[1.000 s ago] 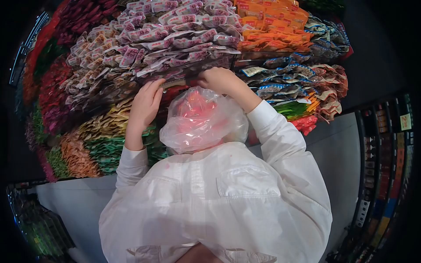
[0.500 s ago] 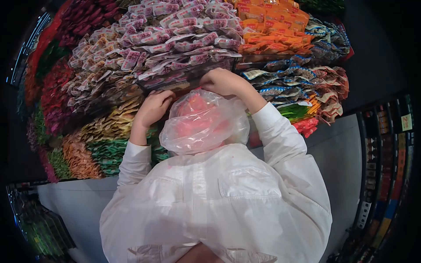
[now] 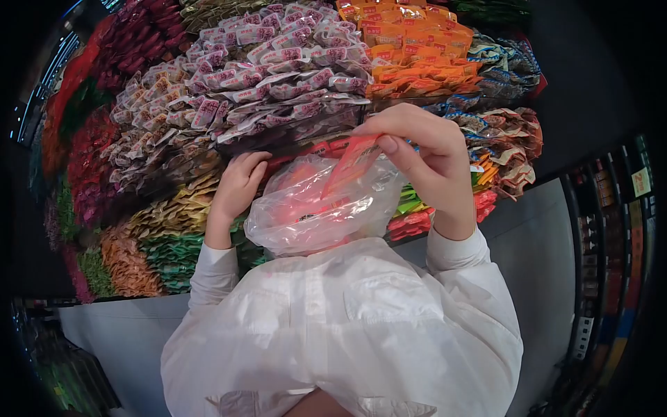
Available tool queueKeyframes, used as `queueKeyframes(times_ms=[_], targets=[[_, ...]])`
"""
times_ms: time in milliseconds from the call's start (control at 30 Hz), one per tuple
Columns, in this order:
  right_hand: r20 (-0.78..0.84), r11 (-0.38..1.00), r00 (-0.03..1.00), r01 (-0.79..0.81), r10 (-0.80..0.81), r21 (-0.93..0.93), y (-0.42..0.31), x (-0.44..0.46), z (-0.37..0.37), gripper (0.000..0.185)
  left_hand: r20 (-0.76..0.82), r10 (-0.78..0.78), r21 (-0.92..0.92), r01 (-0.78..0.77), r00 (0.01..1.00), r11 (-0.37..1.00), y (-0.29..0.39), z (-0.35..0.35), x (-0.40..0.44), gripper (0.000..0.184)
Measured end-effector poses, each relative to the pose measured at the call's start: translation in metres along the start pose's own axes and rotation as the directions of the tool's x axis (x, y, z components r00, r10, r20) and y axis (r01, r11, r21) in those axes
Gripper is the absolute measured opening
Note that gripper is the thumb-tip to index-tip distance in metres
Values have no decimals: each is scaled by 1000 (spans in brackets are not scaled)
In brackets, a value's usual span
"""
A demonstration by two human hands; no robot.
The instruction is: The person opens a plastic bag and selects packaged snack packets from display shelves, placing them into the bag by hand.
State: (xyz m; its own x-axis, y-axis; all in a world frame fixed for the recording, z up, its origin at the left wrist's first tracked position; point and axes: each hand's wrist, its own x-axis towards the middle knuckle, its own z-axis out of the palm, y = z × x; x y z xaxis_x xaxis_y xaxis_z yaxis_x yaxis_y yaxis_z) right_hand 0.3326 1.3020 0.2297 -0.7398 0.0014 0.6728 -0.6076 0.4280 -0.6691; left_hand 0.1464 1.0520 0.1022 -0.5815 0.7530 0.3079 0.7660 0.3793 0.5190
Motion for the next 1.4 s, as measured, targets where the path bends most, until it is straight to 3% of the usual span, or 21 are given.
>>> queueKeyframes(times_ms=[33,100,167,300,367,433,467,500,567,600,700,733,767,833,867,900,967,1033,1167,1267,1400], targets=[[134,992,990,62,-47,-110,-2,-2,-6,19,-104,-2,-69,-5,995,998,18,-9,-2,27],[253,947,967,60,23,-315,-6,-8,3,23,-86,-39,-585,-19,995,811,49,-26,-13,31],[358,900,927,53,117,-432,-2,-16,15,19,-31,68,-725,-69,997,686,66,-37,-19,28],[421,863,871,-8,255,-506,9,-20,34,20,138,115,-357,-59,984,932,103,-45,-26,30],[570,958,793,-56,213,-281,18,-23,41,21,306,41,-394,87,951,915,97,-36,-29,24],[601,958,760,-100,247,-267,15,-23,51,20,182,-25,-614,133,983,778,97,-26,-36,21],[549,947,793,-107,266,-304,14,-26,57,21,83,-128,-801,142,988,582,96,-21,-38,19],[494,934,822,-118,283,-338,15,-29,64,22,-66,-175,-815,48,982,577,93,-21,-37,17],[434,933,866,-93,249,-349,18,-33,74,25,-173,-327,-976,-116,929,185,100,-26,-37,17],[362,925,904,-87,229,-369,15,-32,75,27,-267,-224,-960,-238,937,149,92,-27,-37,25],[248,934,959,-43,139,-355,9,-27,62,33,-389,-234,-917,-352,891,186,95,-26,-40,37],[164,956,978,-81,131,-281,2,-27,52,33,-319,-240,-921,-240,917,306,89,-28,-46,71],[77,973,989,-111,129,-202,-3,-31,43,33,-315,-236,-922,-238,919,307,85,-24,-49,71],[-176,967,966,-216,191,-134,-7,-47,23,30,-398,-101,-702,-231,912,674,75,-13,-54,110],[-361,978,916,-203,176,-38,1,-58,17,31,-280,-72,-668,-140,957,731,68,-8,-59,135],[-534,984,828,-169,172,53,14,-72,13,32,-215,-24,-662,-128,976,739,69,1,-65,136],[-642,983,744,-149,186,112,33,-93,3,38,-94,52,-427,-88,994,900,60,18,-74,129],[-611,944,722,-203,324,260,56,-129,3,55,-74,55,-454,-82,996,887,68,24,-68,112],[-12,893,895,-447,447,-52,49,-148,42,87,-130,1,-617,-82,992,782,62,38,-63,76],[7,899,953,-283,302,-335,58,-125,77,85,-193,76,-539,-170,978,825,47,49,-69,55],[-21,896,966,-246,257,-370,80,-114,107,54,-86,-209,-707,88,974,702,27,59,-76,35]])
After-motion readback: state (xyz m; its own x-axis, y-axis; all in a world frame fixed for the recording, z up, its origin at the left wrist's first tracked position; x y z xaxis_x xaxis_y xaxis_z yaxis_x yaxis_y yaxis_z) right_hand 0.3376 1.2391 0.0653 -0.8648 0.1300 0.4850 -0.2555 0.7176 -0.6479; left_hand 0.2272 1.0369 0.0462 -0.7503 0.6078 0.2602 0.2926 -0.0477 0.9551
